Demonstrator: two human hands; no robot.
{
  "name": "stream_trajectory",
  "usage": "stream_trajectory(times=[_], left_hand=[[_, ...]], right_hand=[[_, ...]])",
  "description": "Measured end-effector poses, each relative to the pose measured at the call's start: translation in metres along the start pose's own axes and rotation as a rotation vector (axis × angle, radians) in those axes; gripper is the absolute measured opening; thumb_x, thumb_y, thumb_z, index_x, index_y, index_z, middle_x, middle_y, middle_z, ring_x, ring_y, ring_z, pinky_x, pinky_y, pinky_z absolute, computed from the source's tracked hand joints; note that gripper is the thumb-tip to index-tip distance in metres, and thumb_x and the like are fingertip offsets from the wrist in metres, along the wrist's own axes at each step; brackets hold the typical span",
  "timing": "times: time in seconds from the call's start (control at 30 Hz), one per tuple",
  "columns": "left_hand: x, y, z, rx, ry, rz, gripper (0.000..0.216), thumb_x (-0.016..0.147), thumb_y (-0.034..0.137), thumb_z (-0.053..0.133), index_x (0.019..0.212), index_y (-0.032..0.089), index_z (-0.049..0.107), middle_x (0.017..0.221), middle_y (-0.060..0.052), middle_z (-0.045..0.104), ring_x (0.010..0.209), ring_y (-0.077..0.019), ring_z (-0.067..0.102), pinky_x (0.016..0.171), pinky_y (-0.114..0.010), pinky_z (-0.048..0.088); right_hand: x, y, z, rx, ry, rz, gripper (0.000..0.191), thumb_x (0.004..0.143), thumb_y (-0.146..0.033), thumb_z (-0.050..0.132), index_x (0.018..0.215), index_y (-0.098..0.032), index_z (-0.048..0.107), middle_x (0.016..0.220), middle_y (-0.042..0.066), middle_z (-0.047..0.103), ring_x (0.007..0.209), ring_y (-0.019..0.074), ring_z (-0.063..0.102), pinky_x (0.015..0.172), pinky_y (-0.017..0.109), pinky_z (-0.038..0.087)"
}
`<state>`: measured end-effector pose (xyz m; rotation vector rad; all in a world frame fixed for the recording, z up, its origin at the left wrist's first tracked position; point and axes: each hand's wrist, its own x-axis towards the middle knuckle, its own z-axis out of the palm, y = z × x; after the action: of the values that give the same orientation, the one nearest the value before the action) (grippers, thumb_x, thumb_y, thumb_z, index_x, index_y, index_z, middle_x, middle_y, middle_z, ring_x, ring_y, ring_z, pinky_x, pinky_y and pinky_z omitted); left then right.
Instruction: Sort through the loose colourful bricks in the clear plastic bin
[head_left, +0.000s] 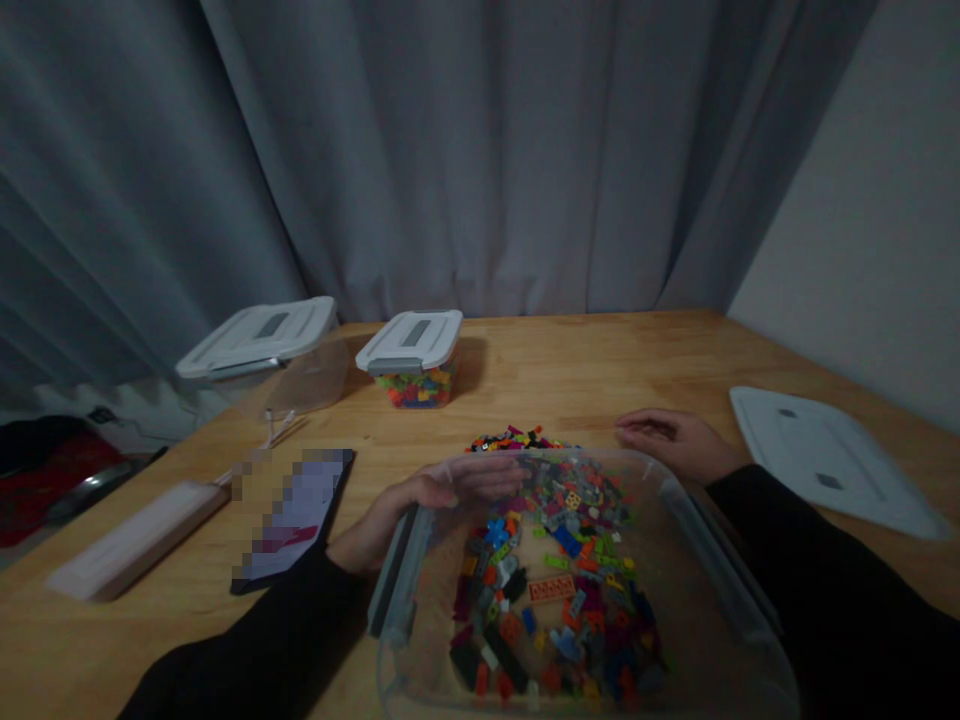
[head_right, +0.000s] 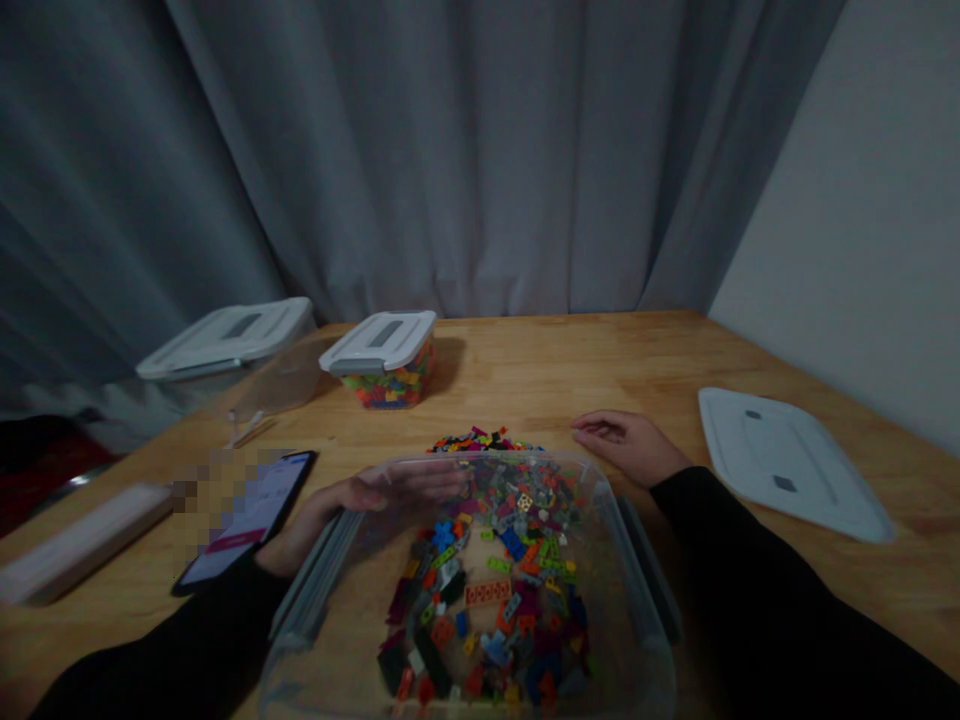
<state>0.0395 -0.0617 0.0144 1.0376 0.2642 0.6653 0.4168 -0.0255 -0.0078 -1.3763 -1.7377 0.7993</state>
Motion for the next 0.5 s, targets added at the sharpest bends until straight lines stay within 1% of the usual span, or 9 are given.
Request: stream_trajectory(times=[0.1, 0.2, 0.33, 0.43, 0.5], left_hand=[[0.001, -0.003, -0.001, -0.010, -0.019, 0.017, 0.070, 0.072, 0.016, 0.047, 0.141, 0.005, 0.053, 0.145, -0.019, 0.056, 0.143, -0.0383, 0.040, 0.121, -0.059, 0.019], [0.002, -0.006, -0.005, -0.032, -0.031, 0.037, 0.072, 0.070, 0.017, 0.046, 0.141, 0.003, 0.052, 0.145, -0.020, 0.055, 0.143, -0.0389, 0.040, 0.120, -0.061, 0.020], [0.002, -0.004, -0.006, -0.014, -0.042, 0.026, 0.072, 0.071, 0.015, 0.046, 0.141, 0.004, 0.052, 0.147, -0.019, 0.054, 0.143, -0.0384, 0.040, 0.121, -0.061, 0.017], [0.002, -0.001, -0.001, -0.002, -0.038, 0.018, 0.070, 0.071, 0.015, 0.046, 0.140, 0.004, 0.053, 0.145, -0.019, 0.056, 0.143, -0.0381, 0.040, 0.121, -0.060, 0.018], [0.002, 0.000, 0.002, -0.008, -0.031, 0.020, 0.070, 0.071, 0.016, 0.046, 0.140, 0.005, 0.054, 0.144, -0.019, 0.057, 0.143, -0.0377, 0.040, 0.121, -0.059, 0.019]], right_hand=[[-0.002, -0.010, -0.002, 0.092, 0.024, -0.004, 0.041, 0.075, -0.054, 0.077, 0.095, -0.019, 0.073, 0.102, 0.009, 0.075, 0.097, 0.0237, 0.070, 0.096, 0.041, 0.053], [-0.005, -0.018, -0.004, 0.193, 0.016, 0.004, 0.042, 0.072, -0.052, 0.081, 0.096, -0.019, 0.073, 0.101, 0.008, 0.075, 0.097, 0.0222, 0.069, 0.096, 0.038, 0.053], [-0.009, -0.024, -0.004, 0.329, 0.012, 0.010, 0.038, 0.069, -0.046, 0.086, 0.093, -0.020, 0.072, 0.093, 0.006, 0.074, 0.088, 0.0171, 0.068, 0.087, 0.031, 0.053], [-0.012, -0.026, -0.003, 0.405, -0.059, -0.001, 0.032, 0.071, -0.043, 0.085, 0.087, -0.019, 0.071, 0.086, 0.005, 0.072, 0.078, 0.0145, 0.066, 0.077, 0.028, 0.053], [-0.013, -0.027, -0.003, 0.445, -0.118, -0.031, 0.030, 0.071, -0.043, 0.084, 0.082, -0.019, 0.071, 0.085, 0.005, 0.071, 0.077, 0.0147, 0.065, 0.075, 0.029, 0.053]])
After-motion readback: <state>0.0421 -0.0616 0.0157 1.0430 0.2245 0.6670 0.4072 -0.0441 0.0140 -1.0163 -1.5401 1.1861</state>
